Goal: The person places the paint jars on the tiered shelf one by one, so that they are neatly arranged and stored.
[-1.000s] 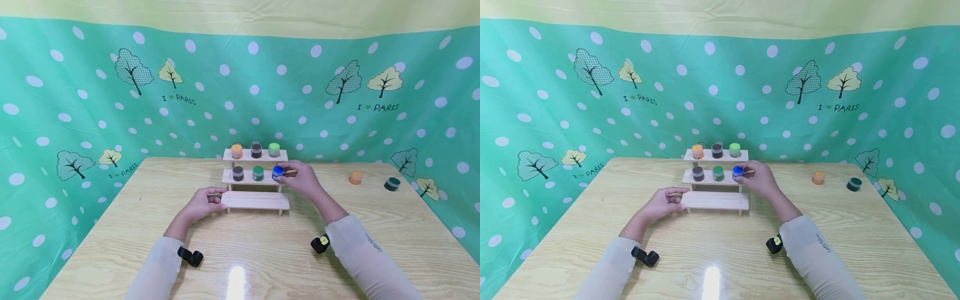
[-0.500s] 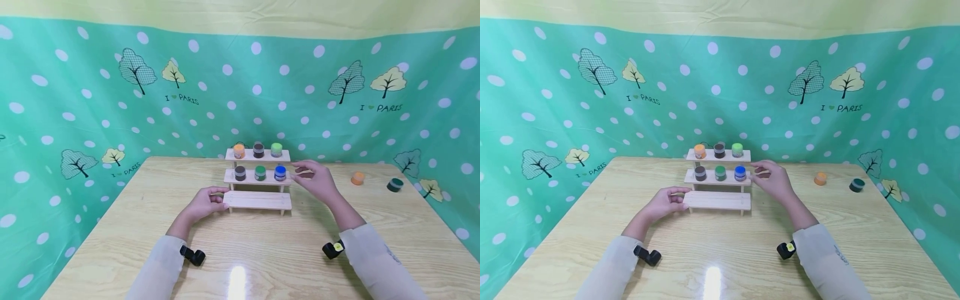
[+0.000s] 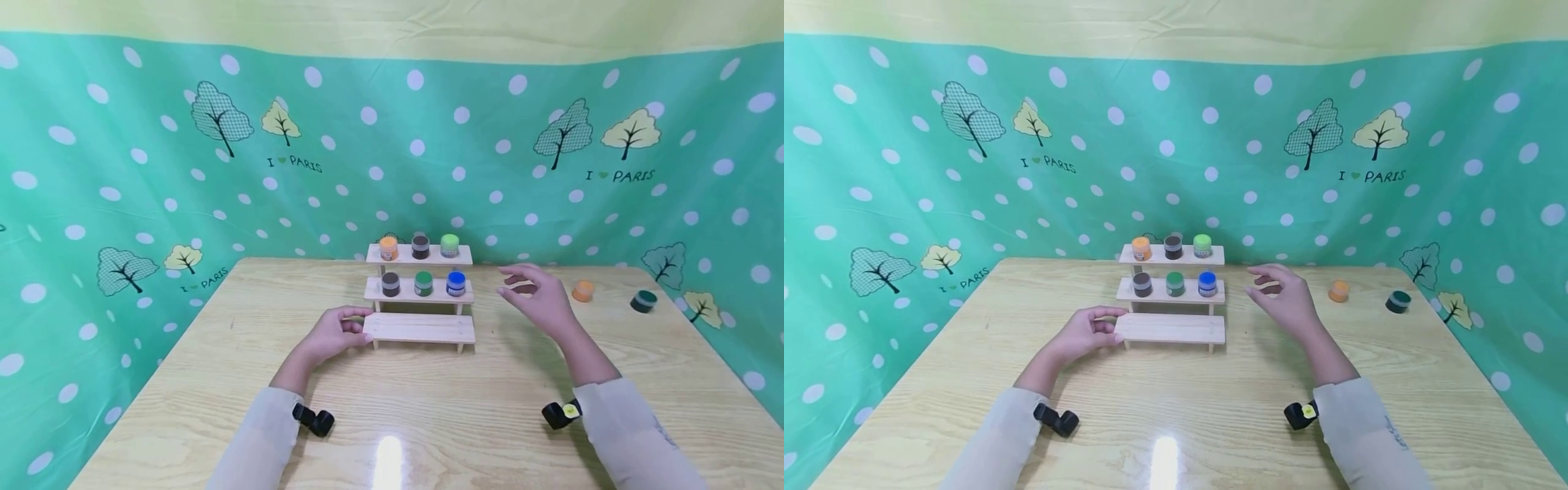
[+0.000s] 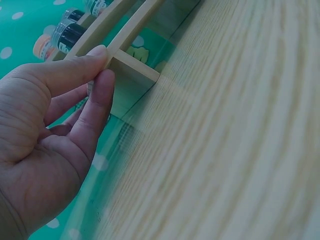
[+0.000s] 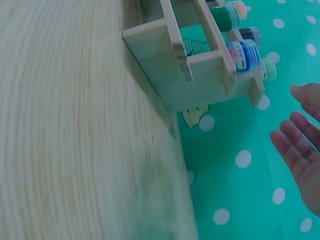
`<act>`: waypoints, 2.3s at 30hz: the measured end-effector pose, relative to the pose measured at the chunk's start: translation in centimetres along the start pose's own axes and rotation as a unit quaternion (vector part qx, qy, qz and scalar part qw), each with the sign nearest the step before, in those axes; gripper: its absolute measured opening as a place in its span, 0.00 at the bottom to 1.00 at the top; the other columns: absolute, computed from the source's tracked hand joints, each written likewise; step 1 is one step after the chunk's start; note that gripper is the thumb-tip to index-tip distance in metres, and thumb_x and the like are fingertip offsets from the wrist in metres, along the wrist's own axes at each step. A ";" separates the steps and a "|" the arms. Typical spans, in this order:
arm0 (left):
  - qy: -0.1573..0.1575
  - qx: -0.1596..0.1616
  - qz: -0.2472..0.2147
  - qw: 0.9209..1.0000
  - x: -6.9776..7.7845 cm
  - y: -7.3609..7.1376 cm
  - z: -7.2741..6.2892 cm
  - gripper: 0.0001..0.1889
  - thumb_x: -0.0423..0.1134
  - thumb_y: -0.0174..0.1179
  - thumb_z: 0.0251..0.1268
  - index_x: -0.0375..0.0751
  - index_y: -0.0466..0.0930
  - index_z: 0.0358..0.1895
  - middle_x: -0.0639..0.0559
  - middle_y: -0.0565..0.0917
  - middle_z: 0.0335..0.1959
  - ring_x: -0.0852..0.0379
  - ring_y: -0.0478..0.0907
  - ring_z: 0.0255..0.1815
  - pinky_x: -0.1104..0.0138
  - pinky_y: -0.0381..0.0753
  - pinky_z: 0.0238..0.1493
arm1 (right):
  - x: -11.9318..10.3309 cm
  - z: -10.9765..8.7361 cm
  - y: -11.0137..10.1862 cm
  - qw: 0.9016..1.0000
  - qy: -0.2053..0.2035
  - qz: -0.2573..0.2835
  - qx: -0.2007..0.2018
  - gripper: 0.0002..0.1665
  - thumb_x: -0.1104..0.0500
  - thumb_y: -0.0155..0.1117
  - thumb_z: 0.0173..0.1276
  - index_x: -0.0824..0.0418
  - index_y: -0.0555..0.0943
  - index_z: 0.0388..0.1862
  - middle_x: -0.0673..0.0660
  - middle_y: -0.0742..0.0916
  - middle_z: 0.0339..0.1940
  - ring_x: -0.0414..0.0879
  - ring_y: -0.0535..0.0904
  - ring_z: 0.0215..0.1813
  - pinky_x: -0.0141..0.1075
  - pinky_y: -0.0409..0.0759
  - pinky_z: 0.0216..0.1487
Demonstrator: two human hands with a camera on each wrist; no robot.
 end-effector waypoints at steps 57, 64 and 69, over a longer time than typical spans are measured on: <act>0.003 0.010 0.009 1.000 -2.1 -0.3 1.1 0.29 0.32 0.73 0.52 0.41 0.78 0.61 0.45 0.81 0.34 0.54 0.78 0.33 0.70 0.74 0.26 | 6.0 -3.5 -7.7 0.994 0.062 -0.055 0.076 0.24 0.56 0.65 0.69 0.64 0.78 0.60 0.50 0.80 0.53 0.34 0.76 0.46 0.16 0.72 0.43; -0.003 0.009 0.007 1.000 -1.9 -0.3 0.9 0.29 0.33 0.73 0.53 0.42 0.78 0.61 0.45 0.81 0.33 0.54 0.76 0.31 0.69 0.73 0.25 | 7.2 -3.9 -8.4 0.994 0.094 -0.038 0.042 0.32 0.52 0.69 0.66 0.64 0.74 0.65 0.62 0.79 0.54 0.34 0.77 0.45 0.18 0.75 0.40; -0.004 0.009 0.006 1.000 -1.8 -0.3 1.0 0.29 0.33 0.73 0.53 0.42 0.78 0.61 0.44 0.81 0.33 0.55 0.76 0.30 0.69 0.72 0.24 | 8.0 -4.1 -9.0 0.991 0.126 -0.044 0.031 0.36 0.47 0.69 0.65 0.61 0.73 0.67 0.66 0.78 0.57 0.35 0.76 0.45 0.20 0.77 0.39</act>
Point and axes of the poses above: each hand's wrist, its own z-axis towards the middle knuckle, its own y-axis out of the palm, x = y × z, the point moved 2 cm from there along z, towards the middle knuckle
